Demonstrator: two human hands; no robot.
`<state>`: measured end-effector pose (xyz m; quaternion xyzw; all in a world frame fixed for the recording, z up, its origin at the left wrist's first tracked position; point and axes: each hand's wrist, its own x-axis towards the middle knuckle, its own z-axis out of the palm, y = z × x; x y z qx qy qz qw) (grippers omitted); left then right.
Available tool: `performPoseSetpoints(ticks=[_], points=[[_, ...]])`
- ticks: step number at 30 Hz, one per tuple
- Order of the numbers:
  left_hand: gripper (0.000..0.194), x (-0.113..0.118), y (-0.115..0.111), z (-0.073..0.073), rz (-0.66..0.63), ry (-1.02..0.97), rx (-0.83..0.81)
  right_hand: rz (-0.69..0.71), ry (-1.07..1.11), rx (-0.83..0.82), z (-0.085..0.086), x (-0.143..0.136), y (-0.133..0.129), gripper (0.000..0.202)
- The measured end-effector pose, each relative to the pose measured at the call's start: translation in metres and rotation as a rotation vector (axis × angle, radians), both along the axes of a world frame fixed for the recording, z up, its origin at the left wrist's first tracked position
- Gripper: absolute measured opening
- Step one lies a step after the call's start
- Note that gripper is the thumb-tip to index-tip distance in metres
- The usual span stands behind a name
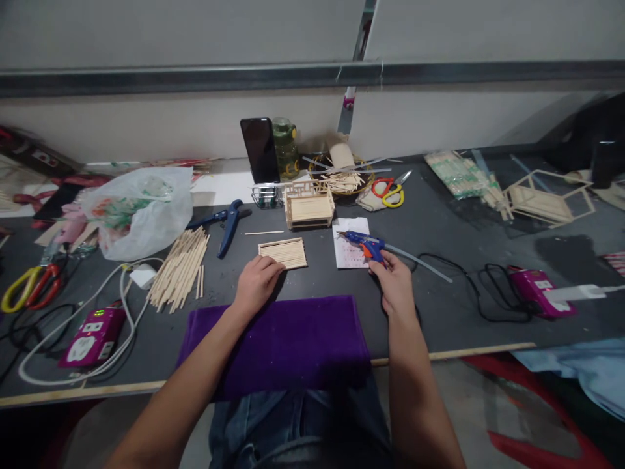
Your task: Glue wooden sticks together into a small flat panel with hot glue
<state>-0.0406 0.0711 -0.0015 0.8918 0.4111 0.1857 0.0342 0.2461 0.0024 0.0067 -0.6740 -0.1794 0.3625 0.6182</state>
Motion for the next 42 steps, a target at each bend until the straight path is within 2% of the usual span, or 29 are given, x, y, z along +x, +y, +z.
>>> performPoseSetpoints(ticks=[8,14,18,24,35,37,42], points=[[0.023,-0.001,0.001,-0.003,-0.005,0.01,0.024,0.142,0.185,0.037,0.005,-0.001,-0.005,0.043],[0.023,-0.001,0.0,-0.002,-0.001,0.008,0.015,0.119,0.165,0.033,0.008,-0.004,-0.006,0.036],[0.023,-0.001,0.0,-0.001,-0.002,0.001,0.012,0.058,0.114,0.038,0.009,-0.007,-0.005,0.037],[0.024,0.0,0.0,-0.001,0.001,0.002,-0.003,0.097,-0.012,0.035,0.008,-0.007,-0.006,0.031],[0.024,-0.001,0.0,-0.001,-0.002,-0.002,-0.015,0.107,0.155,0.037,0.021,-0.009,-0.008,0.029],[0.024,-0.001,0.001,-0.002,-0.002,-0.004,-0.015,0.109,0.119,0.07,0.021,-0.01,-0.009,0.034],[0.025,-0.001,-0.001,0.0,0.003,-0.025,-0.019,0.132,-0.166,0.236,0.026,-0.019,-0.017,0.048]])
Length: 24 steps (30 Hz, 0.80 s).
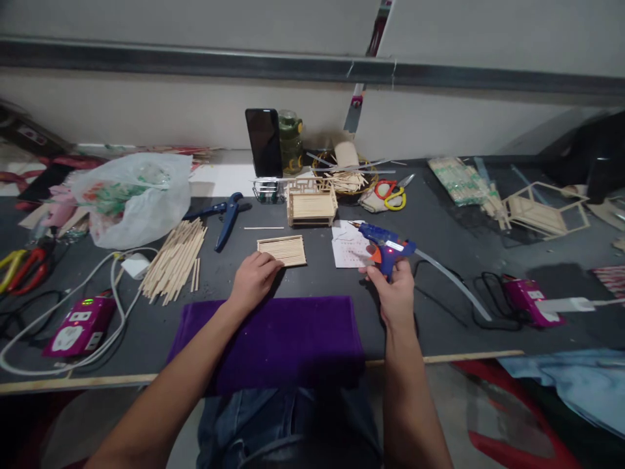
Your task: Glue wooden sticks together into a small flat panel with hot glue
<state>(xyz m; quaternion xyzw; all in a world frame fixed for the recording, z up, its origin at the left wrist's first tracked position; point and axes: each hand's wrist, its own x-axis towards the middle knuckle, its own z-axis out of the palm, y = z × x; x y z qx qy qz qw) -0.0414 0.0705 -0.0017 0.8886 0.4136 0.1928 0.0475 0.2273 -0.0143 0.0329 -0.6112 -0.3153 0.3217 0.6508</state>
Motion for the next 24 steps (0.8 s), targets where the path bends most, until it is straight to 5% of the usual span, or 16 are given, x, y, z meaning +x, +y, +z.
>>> performPoseSetpoints(ticks=[7,16,20,24], points=[[0.022,-0.003,-0.004,0.009,0.021,-0.232,-0.055,0.151,-0.014,0.043,0.012,-0.022,-0.006,0.014],[0.023,-0.025,0.008,0.014,0.444,-1.03,-0.207,0.266,-0.407,-0.38,-0.014,-0.03,-0.011,0.034],[0.026,-0.029,0.011,0.013,0.487,-1.302,-0.415,0.273,-0.502,-0.419,-0.02,-0.035,-0.011,0.04],[0.026,-0.025,0.01,0.014,0.48,-1.355,-0.499,0.285,-0.572,-0.476,-0.02,-0.035,-0.011,0.047]])
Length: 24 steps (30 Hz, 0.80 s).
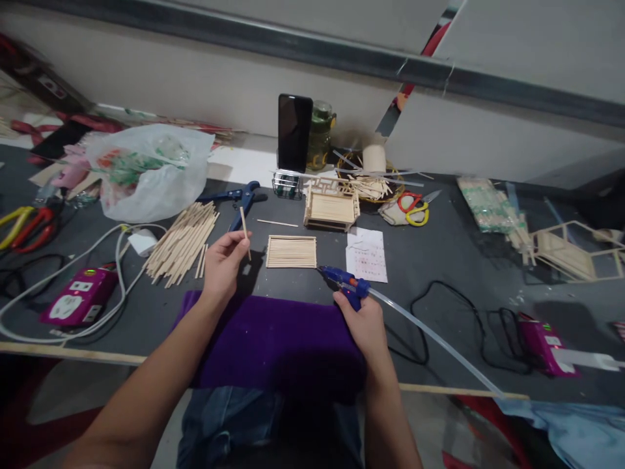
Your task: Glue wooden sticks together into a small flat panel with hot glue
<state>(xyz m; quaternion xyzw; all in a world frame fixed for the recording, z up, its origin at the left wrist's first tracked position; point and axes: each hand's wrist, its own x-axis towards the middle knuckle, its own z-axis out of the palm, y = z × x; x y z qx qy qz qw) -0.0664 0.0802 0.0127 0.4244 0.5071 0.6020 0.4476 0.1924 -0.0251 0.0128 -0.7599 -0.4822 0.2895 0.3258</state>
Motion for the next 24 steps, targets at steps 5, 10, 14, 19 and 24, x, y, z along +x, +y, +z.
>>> performPoseSetpoints(ticks=[5,10,14,19,24], points=[[0.021,0.0023,-0.0016,-0.0015,-0.017,0.022,0.029,0.013,-0.071,-0.033,0.0024,0.0002,0.0005,0.051],[0.019,0.0021,-0.0013,-0.0035,-0.035,0.01,0.033,0.031,-0.076,-0.07,0.0048,-0.0007,0.0021,0.053],[0.018,0.0027,-0.0011,-0.0036,-0.038,0.001,0.022,0.03,-0.093,-0.079,0.0051,-0.0012,0.0036,0.055],[0.017,0.0031,-0.0007,-0.004,-0.038,0.017,0.023,0.046,-0.096,-0.098,0.0055,-0.0005,0.0037,0.056],[0.017,0.0031,-0.0008,-0.0023,-0.041,0.021,0.014,0.047,-0.106,-0.107,0.006,0.0006,0.0029,0.056]])
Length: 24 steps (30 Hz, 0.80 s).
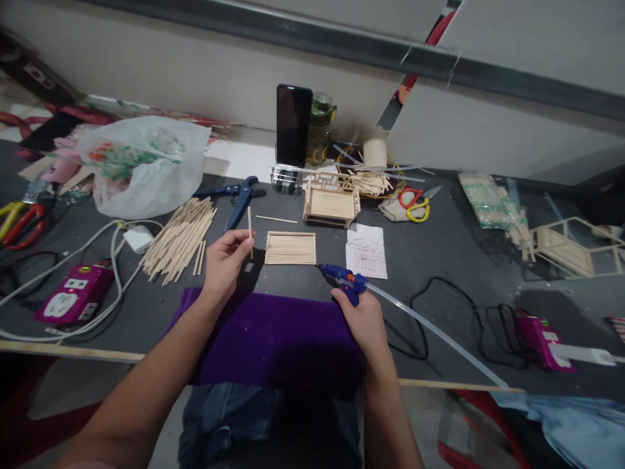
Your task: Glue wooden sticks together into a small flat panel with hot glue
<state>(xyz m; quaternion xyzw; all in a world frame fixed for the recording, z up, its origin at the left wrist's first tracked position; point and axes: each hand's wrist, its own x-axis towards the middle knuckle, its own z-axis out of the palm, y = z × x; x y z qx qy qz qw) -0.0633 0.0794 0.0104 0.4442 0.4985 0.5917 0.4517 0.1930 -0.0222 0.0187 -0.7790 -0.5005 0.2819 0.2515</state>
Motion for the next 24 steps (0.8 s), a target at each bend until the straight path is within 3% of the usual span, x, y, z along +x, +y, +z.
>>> performPoseSetpoints(ticks=[12,20,24], points=[[0.017,0.0,0.0,0.001,-0.008,0.01,0.003,0.033,0.001,0.019,-0.001,0.002,-0.001,0.053],[0.021,0.001,0.0,0.001,-0.01,-0.005,-0.01,0.034,0.023,0.013,0.007,-0.001,-0.004,0.05],[0.022,-0.001,0.002,0.004,0.013,-0.073,-0.019,0.092,0.07,0.03,0.014,-0.014,-0.004,0.046]])
